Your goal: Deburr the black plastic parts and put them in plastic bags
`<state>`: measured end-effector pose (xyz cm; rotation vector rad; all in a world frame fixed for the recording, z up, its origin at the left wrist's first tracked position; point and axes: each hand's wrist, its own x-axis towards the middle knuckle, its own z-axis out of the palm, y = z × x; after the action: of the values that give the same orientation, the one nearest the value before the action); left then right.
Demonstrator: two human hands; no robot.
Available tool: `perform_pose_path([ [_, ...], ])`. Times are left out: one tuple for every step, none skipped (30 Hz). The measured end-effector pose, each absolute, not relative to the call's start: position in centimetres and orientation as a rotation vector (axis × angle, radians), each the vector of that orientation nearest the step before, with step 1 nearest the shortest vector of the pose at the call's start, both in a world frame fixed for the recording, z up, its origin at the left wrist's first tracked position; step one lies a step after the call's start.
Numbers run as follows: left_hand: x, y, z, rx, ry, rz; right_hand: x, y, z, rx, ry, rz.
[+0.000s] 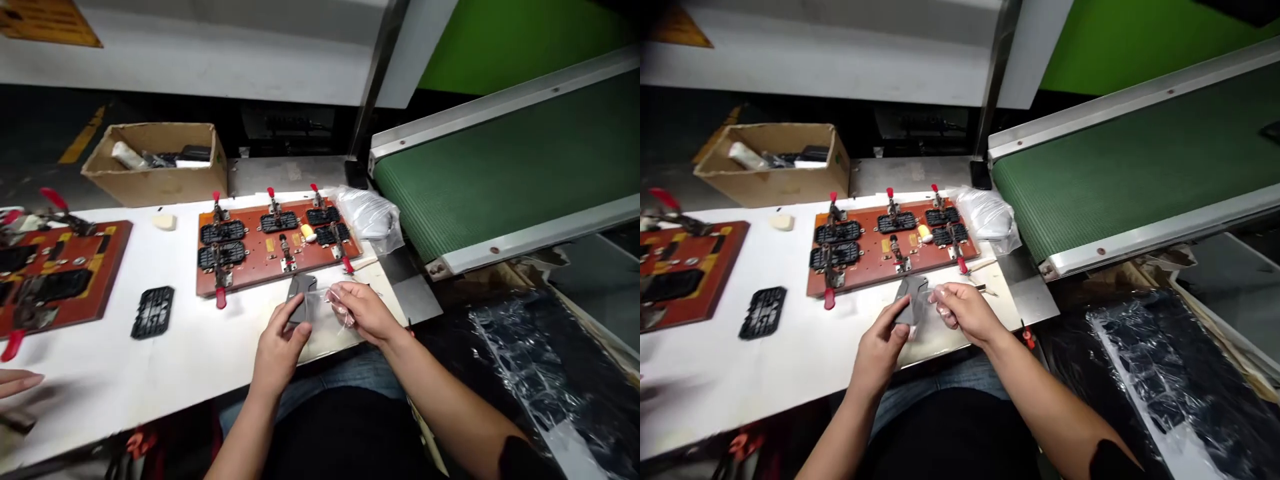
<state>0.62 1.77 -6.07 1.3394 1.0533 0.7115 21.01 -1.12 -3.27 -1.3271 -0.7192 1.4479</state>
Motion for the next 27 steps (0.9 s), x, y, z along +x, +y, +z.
perform_pose_path([
  [0.8, 1.9, -6.0, 1.281, 1.014, 0.733, 20.1, -1.5, -3.4, -1.300, -0.715, 1.497],
  [0.9, 2.0, -6.0, 1.230, 0.999, 0.749, 19.4, -1.8, -3.5, -1.299, -0.725, 1.509],
  [0.9, 2.1, -6.1, 1.195, 1.011, 0.758, 19.0, -1.9, -3.8, -1.321, -0.746, 1.488],
  [0.8, 2.2, -6.2, 1.178, 1.040, 0.760, 18.7, -2.0, -4.1, -1.357, -0.769, 1.446],
  [0.6, 2.2, -6.3, 1.174, 1.074, 0.763, 18.6, -2.1, -4.4, -1.388, -0.780, 1.407],
  [0.3, 2.2, -6.4, 1.181, 1.102, 0.764, 18.7, -2.1, -4.7, -1.403, -0.778, 1.386],
  [0.0, 2.3, -6.5, 1.191, 1.125, 0.759, 18.8, -2.2, -4.8, -1.398, -0.772, 1.387],
  [-0.3, 2.3, -6.4, 1.201, 1.147, 0.751, 19.0, -2.3, -4.9, -1.382, -0.778, 1.401],
  [-0.5, 2.4, -6.3, 1.213, 1.168, 0.743, 19.3, -2.3, -4.9, -1.375, -0.808, 1.409],
  [-0.8, 2.5, -6.1, 1.226, 1.186, 0.736, 19.5, -2.4, -4.9, -1.392, -0.873, 1.388],
  [-0.9, 2.5, -5.9, 1.247, 1.198, 0.727, 19.8, -2.5, -4.8, -1.433, -0.971, 1.328],
  [-1.1, 2.6, -5.7, 1.278, 1.205, 0.718, 20.1, -2.5, -4.8, -1.488, -1.082, 1.229],
  [-1.2, 2.7, -5.4, 1.316, 1.205, 0.707, 20.3, -2.5, -4.8, -1.545, -1.179, 1.112],
  [-1.2, 2.8, -5.2, 1.358, 1.198, 0.696, 20.5, -2.5, -4.8, -1.588, -1.246, 1.015],
  [-1.3, 2.8, -5.1, 1.402, 1.183, 0.683, 20.7, -2.5, -4.9, -1.610, -1.271, 0.966],
  [-1.3, 2.9, -5.0, 1.442, 1.167, 0.673, 20.7, -2.5, -4.9, -1.611, -1.259, 0.977],
  [-1.4, 2.9, -5.0, 1.473, 1.152, 0.667, 20.8, -2.5, -5.0, -1.598, -1.213, 1.035],
  [-1.4, 2.9, -5.1, 1.494, 1.141, 0.664, 20.7, -2.5, -5.1, -1.573, -1.148, 1.114],
  [-1.6, 2.9, -5.1, 1.514, 1.133, 0.662, 20.7, -2.4, -5.1, -1.534, -1.079, 1.193],
  [-1.7, 3.0, -5.1, 1.537, 1.130, 0.660, 20.6, -2.4, -5.1, -1.485, -1.017, 1.265],
  [-1.8, 3.0, -5.2, 1.565, 1.127, 0.658, 20.5, -2.4, -5.0, -1.432, -0.967, 1.325],
  [-2.0, 3.0, -5.2, 1.603, 1.119, 0.661, 20.3, -2.3, -5.0, -1.380, -0.930, 1.378],
  [-2.2, 3.1, -5.1, 1.651, 1.104, 0.665, 20.2, -2.3, -4.9, -1.340, -0.906, 1.420],
  [-2.3, 3.2, -5.1, 1.703, 1.091, 0.675, 20.2, -2.2, -4.8, -1.316, -0.897, 1.453],
  [-2.5, 3.3, -5.1, 1.758, 1.083, 0.686, 20.1, -2.1, -4.8, -1.308, -0.897, 1.472],
  [-2.6, 3.3, -5.0, 1.808, 1.082, 0.697, 20.0, -2.1, -4.8, -1.311, -0.897, 1.477],
  [-2.6, 3.4, -5.0, 1.852, 1.094, 0.706, 20.0, -1.9, -4.8, -1.320, -0.895, 1.471],
])
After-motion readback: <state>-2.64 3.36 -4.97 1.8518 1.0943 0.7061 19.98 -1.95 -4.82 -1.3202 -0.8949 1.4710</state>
